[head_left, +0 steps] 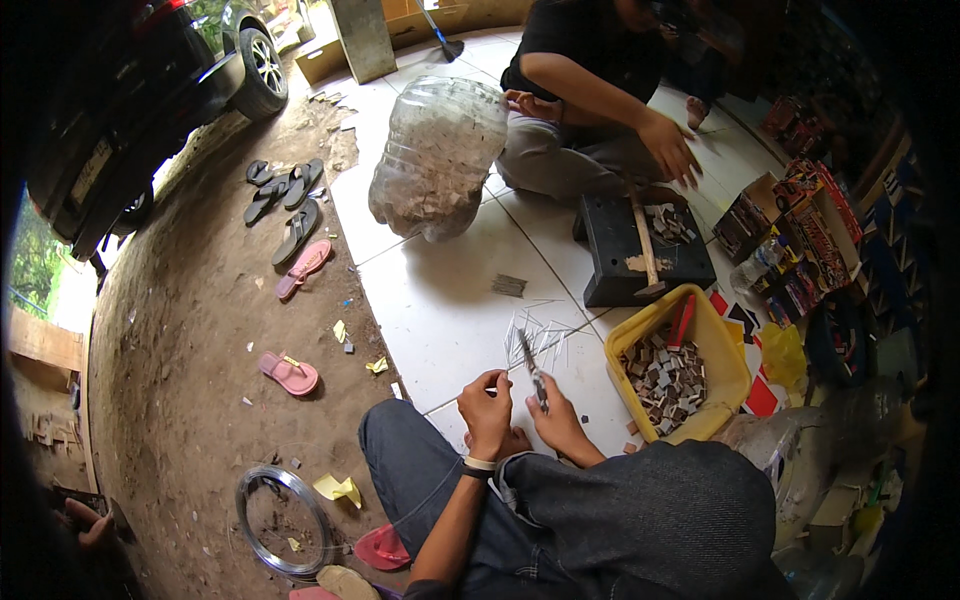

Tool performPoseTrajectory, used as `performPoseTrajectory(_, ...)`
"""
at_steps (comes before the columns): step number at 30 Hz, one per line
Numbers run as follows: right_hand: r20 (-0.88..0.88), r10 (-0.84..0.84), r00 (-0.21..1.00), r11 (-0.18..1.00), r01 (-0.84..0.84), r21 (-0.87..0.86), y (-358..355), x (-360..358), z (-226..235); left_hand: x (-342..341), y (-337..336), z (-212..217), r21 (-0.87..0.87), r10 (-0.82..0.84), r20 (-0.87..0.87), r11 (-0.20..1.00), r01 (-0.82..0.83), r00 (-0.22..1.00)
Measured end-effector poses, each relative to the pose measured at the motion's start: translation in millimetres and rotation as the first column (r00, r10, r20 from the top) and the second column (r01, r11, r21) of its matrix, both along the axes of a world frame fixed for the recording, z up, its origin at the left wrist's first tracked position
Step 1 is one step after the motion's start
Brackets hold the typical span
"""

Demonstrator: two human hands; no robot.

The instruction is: The person sits on the floor and uses pliers to cut a thin metal wire into short segments. The cut pieces are placed on the floor. Another person nearby uses a hammer to break small items on a block.

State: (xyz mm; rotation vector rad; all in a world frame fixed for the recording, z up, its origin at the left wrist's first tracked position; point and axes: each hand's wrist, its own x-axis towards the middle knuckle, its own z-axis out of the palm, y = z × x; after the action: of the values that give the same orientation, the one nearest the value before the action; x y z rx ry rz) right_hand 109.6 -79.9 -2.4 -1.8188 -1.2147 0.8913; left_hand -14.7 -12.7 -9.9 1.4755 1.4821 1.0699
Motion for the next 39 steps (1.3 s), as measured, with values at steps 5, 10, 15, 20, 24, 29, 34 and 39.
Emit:
performPoseTrajectory(5,-0.126,-0.054,0.991,0.998,0.049,-0.044,5,7,-9,1,-4,2,0.009,-0.032,0.024,0.999,0.032,0.999)
performPoseTrajectory(10,-0.193,0.081,0.978,0.997,-0.079,0.018,-1,3,-11,-1,-4,3,-0.012,-0.001,0.092,1.0,0.002,0.996)
performPoseTrajectory(15,-0.145,0.103,0.984,0.995,-0.104,0.004,-3,1,-7,-1,-3,1,-0.065,-0.008,0.135,0.998,0.017,0.991)
performPoseTrajectory(20,-0.138,0.098,0.986,0.995,-0.098,0.006,-4,0,-4,-1,-4,-1,-0.03,-0.027,0.148,0.999,0.032,0.989)
performPoseTrajectory(24,-0.189,0.088,0.978,0.996,-0.085,0.026,-4,-2,-5,-2,-4,0,-0.032,-0.024,0.157,0.999,0.029,0.987)
performPoseTrajectory(29,-0.185,0.124,0.975,0.992,-0.123,0.019,-6,-5,-6,-1,-3,2,-0.074,0.002,0.179,0.997,0.011,0.984)
performPoseTrajectory(34,-0.16,0.125,0.979,0.992,-0.128,-0.009,-5,-7,-3,-2,-3,1,-0.088,0.01,0.188,0.996,0.007,0.982)
performPoseTrajectory(39,-0.013,0.137,0.99,0.976,-0.137,-0.17,-4,-5,0,-2,-3,-4,-0.104,0.018,0.184,0.995,0.002,0.983)
